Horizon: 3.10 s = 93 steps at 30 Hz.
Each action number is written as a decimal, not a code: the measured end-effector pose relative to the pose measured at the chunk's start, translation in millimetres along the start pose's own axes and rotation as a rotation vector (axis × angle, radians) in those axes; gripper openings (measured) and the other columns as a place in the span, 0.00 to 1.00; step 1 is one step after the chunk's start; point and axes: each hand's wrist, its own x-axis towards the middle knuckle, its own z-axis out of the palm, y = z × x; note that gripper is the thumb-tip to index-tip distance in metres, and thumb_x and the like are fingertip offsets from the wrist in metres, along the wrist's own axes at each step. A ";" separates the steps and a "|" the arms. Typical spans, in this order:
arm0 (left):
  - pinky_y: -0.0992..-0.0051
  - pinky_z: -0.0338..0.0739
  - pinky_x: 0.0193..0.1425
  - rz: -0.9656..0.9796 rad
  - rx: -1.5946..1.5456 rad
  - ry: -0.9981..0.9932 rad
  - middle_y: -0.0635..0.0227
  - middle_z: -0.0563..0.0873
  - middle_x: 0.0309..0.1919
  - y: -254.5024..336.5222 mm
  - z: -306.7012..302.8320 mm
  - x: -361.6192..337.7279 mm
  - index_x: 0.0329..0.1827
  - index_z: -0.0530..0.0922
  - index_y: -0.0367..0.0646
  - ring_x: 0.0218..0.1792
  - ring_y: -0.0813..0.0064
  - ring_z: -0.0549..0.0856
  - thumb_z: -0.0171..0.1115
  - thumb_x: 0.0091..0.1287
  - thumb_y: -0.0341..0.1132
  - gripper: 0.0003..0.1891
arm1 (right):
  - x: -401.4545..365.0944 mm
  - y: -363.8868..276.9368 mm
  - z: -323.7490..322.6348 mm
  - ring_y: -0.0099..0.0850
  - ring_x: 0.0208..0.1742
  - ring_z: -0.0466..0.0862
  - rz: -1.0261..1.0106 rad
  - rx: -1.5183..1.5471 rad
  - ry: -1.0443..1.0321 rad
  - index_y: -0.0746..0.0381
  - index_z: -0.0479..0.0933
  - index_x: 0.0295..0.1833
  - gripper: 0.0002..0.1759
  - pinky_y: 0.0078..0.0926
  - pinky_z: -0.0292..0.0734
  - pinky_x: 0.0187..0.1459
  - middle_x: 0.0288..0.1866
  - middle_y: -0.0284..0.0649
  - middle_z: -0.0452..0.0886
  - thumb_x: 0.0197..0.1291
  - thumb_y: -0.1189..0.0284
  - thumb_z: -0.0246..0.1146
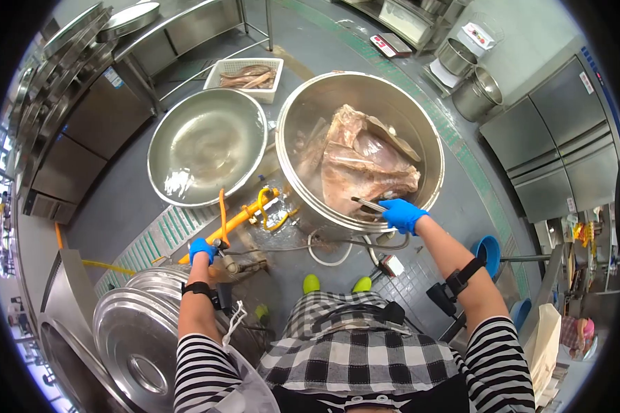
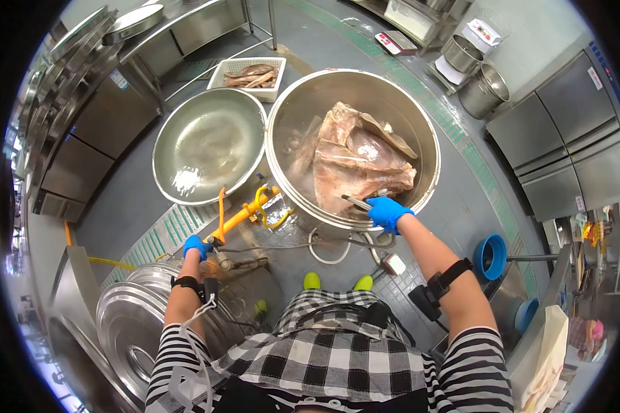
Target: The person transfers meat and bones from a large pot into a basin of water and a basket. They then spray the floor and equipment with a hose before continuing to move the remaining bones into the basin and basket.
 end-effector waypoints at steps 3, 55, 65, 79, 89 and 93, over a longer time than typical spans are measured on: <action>0.68 0.75 0.41 -0.024 -0.021 -0.067 0.50 0.80 0.34 3.3 -9.4 -4.6 0.35 0.79 0.36 0.37 0.59 0.80 0.67 0.42 0.46 0.23 | -11.4 20.3 -18.0 0.26 0.14 0.68 0.135 -0.016 -0.017 0.56 0.64 0.59 0.28 0.24 0.65 0.14 0.24 0.42 0.75 0.47 0.75 0.44; 0.68 0.75 0.43 0.028 0.180 -0.065 0.51 0.79 0.38 15.7 -8.5 -10.3 0.37 0.79 0.38 0.41 0.57 0.79 0.61 0.49 0.38 0.15 | 5.9 68.4 -31.7 0.49 0.37 0.77 -0.022 -0.506 0.247 0.66 0.77 0.33 0.15 0.37 0.73 0.40 0.35 0.54 0.77 0.42 0.71 0.50; 0.69 0.75 0.43 0.012 0.194 -0.100 0.52 0.79 0.39 18.1 -12.7 -10.3 0.38 0.79 0.39 0.42 0.59 0.79 0.62 0.49 0.40 0.16 | -19.6 47.2 -48.3 0.47 0.36 0.77 0.041 -0.488 0.145 0.64 0.76 0.38 0.17 0.37 0.72 0.39 0.37 0.51 0.77 0.40 0.72 0.52; 0.70 0.73 0.47 0.039 0.208 -0.072 0.53 0.79 0.41 23.3 -17.8 -18.7 0.40 0.79 0.41 0.45 0.60 0.78 0.61 0.50 0.40 0.16 | -1.7 -38.6 -19.9 0.48 0.37 0.77 -0.334 -0.663 0.055 0.66 0.76 0.36 0.17 0.38 0.72 0.40 0.35 0.53 0.77 0.40 0.70 0.51; 0.68 0.74 0.45 0.037 0.159 -0.058 0.52 0.79 0.40 18.5 -13.8 -16.8 0.39 0.79 0.40 0.43 0.59 0.79 0.60 0.51 0.40 0.16 | 34.4 -113.2 -16.4 0.48 0.37 0.77 -0.325 -0.714 0.118 0.62 0.73 0.45 0.22 0.38 0.72 0.40 0.36 0.54 0.76 0.40 0.71 0.49; 0.68 0.74 0.45 0.028 0.149 -0.070 0.52 0.79 0.40 21.0 -19.4 -23.3 0.39 0.79 0.40 0.42 0.59 0.79 0.61 0.51 0.40 0.16 | 37.5 -110.7 -18.2 0.47 0.34 0.77 -0.340 -0.618 0.214 0.63 0.74 0.42 0.20 0.38 0.72 0.37 0.32 0.54 0.77 0.40 0.71 0.49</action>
